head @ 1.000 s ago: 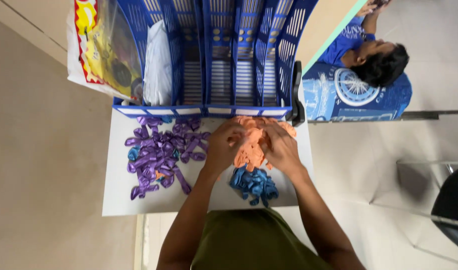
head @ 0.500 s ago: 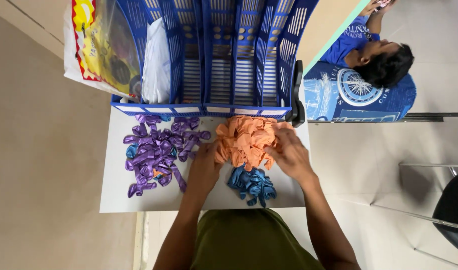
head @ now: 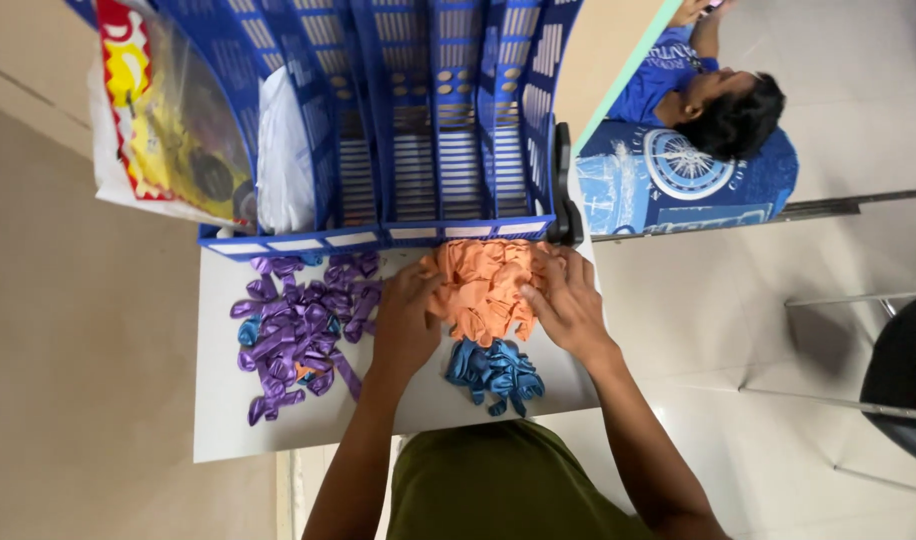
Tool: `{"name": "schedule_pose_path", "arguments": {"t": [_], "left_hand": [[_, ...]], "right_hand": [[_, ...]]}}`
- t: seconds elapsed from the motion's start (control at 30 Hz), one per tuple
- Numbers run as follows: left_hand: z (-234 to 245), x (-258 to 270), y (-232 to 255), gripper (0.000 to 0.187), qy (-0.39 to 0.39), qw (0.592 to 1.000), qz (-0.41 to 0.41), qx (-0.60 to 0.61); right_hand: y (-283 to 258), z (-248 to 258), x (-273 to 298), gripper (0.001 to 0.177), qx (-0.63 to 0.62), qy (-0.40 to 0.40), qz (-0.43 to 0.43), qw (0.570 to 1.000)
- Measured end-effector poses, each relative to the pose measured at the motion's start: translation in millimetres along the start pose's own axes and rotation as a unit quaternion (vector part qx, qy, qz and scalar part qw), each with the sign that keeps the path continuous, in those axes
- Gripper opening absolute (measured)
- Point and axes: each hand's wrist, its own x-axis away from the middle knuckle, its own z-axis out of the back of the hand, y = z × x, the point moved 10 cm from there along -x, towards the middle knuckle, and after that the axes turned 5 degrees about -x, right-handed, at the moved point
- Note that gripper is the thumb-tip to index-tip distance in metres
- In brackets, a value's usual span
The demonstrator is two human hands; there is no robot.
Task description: Sorting colored balloons by color and then organizing and reviewing a stack of documents on a desk.
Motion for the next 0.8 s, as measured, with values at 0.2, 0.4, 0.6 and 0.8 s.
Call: {"name": "schedule_pose_path", "arguments": {"t": [0.2, 0.4, 0.6, 0.8], "left_hand": [[-30, -1, 6, 0.053, 0.053, 0.995, -0.028, 0.076], [-70, -15, 18, 0.068, 0.015, 0.993, 0.01, 0.114], [-92, -17, 17, 0.061, 0.011, 0.996, -0.013, 0.092], [-35, -16, 44, 0.064, 0.016, 0.999, -0.035, -0.03]], "right_hand": [[3, -33, 1, 0.064, -0.025, 0.028, 0.036, 0.999], [-2, -58, 5, 0.059, -0.058, 0.081, 0.045, 0.994], [-9, -57, 0, 0.05, -0.078, 0.111, 0.041, 0.99], [-2, -51, -6, 0.043, -0.078, 0.075, 0.018, 0.994]]}}
